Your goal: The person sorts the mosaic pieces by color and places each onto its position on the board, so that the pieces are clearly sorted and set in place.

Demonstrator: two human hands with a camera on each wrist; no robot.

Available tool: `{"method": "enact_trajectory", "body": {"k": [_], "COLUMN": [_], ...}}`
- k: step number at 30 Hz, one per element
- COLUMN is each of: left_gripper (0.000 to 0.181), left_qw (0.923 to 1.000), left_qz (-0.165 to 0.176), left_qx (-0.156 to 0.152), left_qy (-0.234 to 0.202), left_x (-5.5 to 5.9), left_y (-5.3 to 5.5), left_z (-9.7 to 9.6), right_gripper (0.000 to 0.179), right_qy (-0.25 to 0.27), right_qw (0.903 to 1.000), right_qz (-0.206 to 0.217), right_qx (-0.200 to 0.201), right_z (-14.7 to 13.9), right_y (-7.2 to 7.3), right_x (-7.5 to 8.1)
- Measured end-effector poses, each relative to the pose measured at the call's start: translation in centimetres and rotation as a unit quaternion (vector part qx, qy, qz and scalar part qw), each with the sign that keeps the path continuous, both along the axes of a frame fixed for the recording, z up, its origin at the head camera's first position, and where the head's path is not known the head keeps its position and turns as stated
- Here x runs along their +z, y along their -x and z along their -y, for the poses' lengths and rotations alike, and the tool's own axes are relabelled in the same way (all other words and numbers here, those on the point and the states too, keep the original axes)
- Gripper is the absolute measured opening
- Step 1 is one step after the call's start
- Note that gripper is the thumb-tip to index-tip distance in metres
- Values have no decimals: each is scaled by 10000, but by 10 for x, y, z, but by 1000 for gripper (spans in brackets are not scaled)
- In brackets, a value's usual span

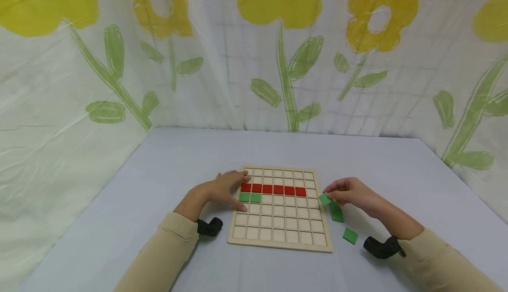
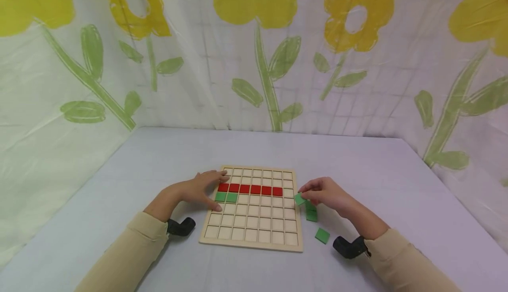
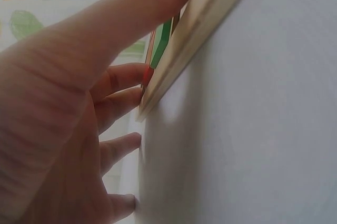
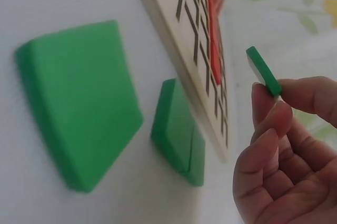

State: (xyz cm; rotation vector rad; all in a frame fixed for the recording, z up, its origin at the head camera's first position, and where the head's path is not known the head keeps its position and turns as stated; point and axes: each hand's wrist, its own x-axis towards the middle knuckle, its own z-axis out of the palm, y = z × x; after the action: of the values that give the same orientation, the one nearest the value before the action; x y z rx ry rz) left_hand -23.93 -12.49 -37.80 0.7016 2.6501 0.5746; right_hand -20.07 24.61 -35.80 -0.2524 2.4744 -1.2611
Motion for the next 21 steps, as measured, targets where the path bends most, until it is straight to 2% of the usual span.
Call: {"method": "enact_trajectory", "body": {"k": [4,11,21], "left_gripper": [88,88,88], "left_qw": [10000,10000,10000], "left_qz": [26,29,-2], "left_qx": [0,-40,24], "left_qy": [-12,-39,28], "left_x": [0,-2,-1], "left_y": [1,1,0], "left_z": [-1,-1,0], "right_gripper": [31,27,23], "right_qy": [12,273,440], "right_qw": [10000,9982,9960], "right_qz": [-47,-123,-78], "right_qx": [85,514,778], "right_z": [8,24,49], "right_y": [5,11,20], "right_x": [4,7,10]}}
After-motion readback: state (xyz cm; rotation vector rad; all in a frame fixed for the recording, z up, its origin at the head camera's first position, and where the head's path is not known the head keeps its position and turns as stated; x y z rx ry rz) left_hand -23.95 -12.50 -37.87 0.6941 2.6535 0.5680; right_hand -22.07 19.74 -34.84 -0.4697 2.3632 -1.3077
